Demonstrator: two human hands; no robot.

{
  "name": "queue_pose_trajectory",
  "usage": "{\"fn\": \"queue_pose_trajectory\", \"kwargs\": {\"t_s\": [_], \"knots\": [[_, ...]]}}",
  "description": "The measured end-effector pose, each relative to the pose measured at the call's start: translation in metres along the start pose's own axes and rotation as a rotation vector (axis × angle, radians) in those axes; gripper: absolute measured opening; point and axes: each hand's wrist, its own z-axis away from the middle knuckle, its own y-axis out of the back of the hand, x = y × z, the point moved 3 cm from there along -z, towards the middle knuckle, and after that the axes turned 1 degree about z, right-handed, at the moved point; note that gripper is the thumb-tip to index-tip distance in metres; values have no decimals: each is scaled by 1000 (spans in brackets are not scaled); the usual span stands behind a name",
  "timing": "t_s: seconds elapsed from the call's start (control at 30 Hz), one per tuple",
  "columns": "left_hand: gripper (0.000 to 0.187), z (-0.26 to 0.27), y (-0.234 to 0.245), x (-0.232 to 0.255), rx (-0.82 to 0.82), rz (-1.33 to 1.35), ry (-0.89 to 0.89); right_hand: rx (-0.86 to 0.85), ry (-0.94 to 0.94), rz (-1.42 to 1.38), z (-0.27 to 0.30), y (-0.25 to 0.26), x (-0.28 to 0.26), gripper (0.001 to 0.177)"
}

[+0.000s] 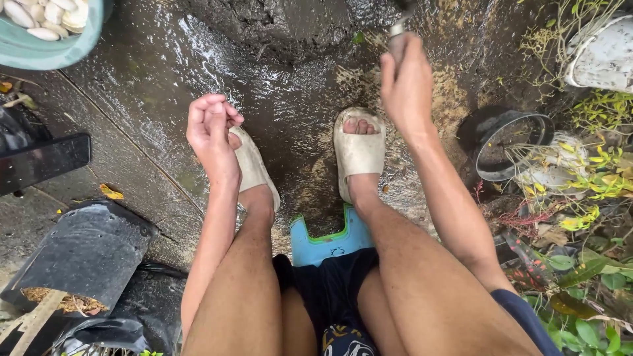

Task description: Digging and moving wet mud using a hand trowel while sitting on a small stool in a nursery.

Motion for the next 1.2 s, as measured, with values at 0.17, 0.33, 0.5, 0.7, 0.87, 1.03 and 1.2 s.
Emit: {"fn": "queue_pose_trajectory", "kwargs": {"t_s": [0.17,0.33,0.5,0.7,0.87,1.03,1.2], "knots": [[10,2,-3,6,-27,14,-26,128,-141,101,-14,16,45,27],[12,1,1,6,-2,27,-32,134,-215,196,-30,9,60,35],[11,2,0,5,-7,23,-19,121,-14,114,-44,3,21,48],[10,1,3,3,11,5,-8,-74,101,205,-8,-9,-23,25],[9,2,-3,-1,-69,42,-9,85,-109,47,5,4,18,27],[9,2,-10,0,-89,41,-21,-5,-181,-35,18,-13,28,21],[17,0,-2,-4,-39,-27,-33,-47,-240,-259,62,-19,35,32]]}}
